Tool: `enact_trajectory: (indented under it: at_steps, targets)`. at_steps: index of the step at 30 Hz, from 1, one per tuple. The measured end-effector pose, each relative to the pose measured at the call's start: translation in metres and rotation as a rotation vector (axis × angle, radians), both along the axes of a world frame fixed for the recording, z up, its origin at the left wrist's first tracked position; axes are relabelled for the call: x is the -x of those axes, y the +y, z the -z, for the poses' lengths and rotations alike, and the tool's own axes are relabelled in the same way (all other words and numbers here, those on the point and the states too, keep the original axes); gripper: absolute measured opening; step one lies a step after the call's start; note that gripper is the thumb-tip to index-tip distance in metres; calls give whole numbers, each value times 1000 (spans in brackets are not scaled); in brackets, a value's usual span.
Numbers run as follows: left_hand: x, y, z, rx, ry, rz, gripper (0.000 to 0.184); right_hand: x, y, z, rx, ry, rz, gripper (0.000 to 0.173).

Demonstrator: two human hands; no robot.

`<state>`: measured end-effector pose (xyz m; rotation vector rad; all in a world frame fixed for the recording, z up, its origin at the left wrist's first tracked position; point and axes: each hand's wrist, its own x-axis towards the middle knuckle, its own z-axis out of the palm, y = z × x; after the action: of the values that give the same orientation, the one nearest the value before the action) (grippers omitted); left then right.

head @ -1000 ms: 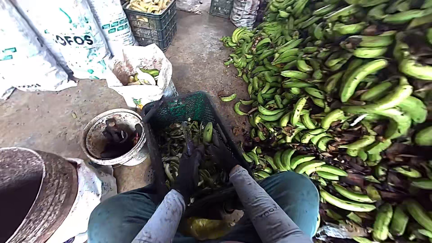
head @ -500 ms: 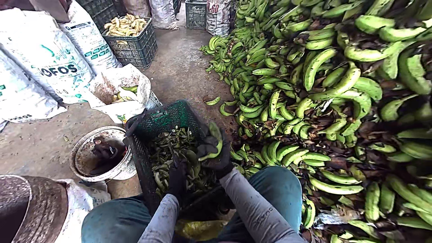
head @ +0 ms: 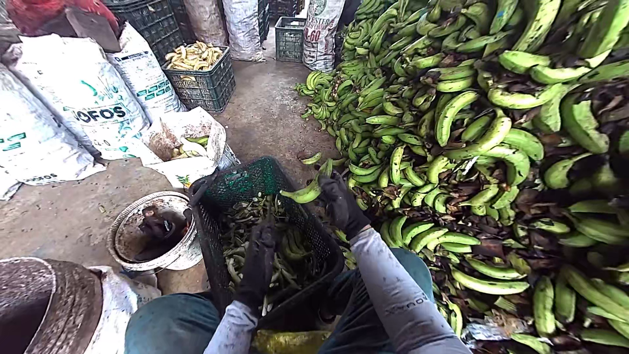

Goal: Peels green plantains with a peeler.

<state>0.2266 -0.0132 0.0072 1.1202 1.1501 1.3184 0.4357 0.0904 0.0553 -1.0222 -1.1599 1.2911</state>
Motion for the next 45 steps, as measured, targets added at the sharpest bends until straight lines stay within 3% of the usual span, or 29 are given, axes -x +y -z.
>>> enact_trajectory:
  at_steps: [3, 5, 7, 10, 12, 15, 17, 20, 24, 28, 31, 33, 36, 38, 40, 42, 45]
  targets:
    - [-17, -9, 6, 44, -48, 82, 52, 12, -11, 1, -56, -145, 70, 49]
    - [-23, -10, -1, -29, -151, 115, 60, 13, -14, 2, -125, -125, 43, 53]
    - [-27, -10, -27, -171, -305, 126, 67, 12, -13, 5, -176, -89, 30, 55]
    - [-31, -12, -66, -265, -433, 88, 58, 14, -13, 4, -192, -26, -1, 55]
    - [-32, -9, -54, -101, -293, 91, 45, 16, -13, -2, -216, 102, -59, 52]
    - [-19, -13, -4, 348, -7, 280, 53, 18, -11, -14, -148, 404, -184, 52]
    - [-13, -11, 0, 411, 56, 296, 53, 14, 1, -23, -104, 499, -221, 51]
    - [-5, -2, -27, 235, 169, 184, 49, 10, 5, -19, -39, 331, -158, 55]
    - [18, 10, -82, -35, 649, 219, 60, 25, 7, -18, -27, 157, -48, 48]
    - [23, 11, -90, -198, 931, 188, 70, 32, 9, -3, -126, 54, 0, 52]
    - [26, 16, -87, -151, 963, 225, 72, 37, 8, 4, -151, 72, -41, 54]
    - [31, 25, -77, -167, 979, 210, 69, 46, 2, 8, -75, 200, -81, 51]
    - [40, 38, -62, -222, 1052, 56, 57, 60, -16, 13, 131, 375, -201, 44]
    - [50, 49, -62, -184, 1036, -105, 46, 62, -28, 18, 192, 341, -326, 44]
    - [64, 59, -64, -88, 945, -206, 53, 60, -35, 22, 143, 253, -366, 44]
    - [70, 56, -68, -56, 838, -200, 48, 54, -28, 26, 72, 217, -295, 53]
    - [52, 37, -68, -100, 719, -11, 44, 48, -8, 22, -124, 172, -53, 53]
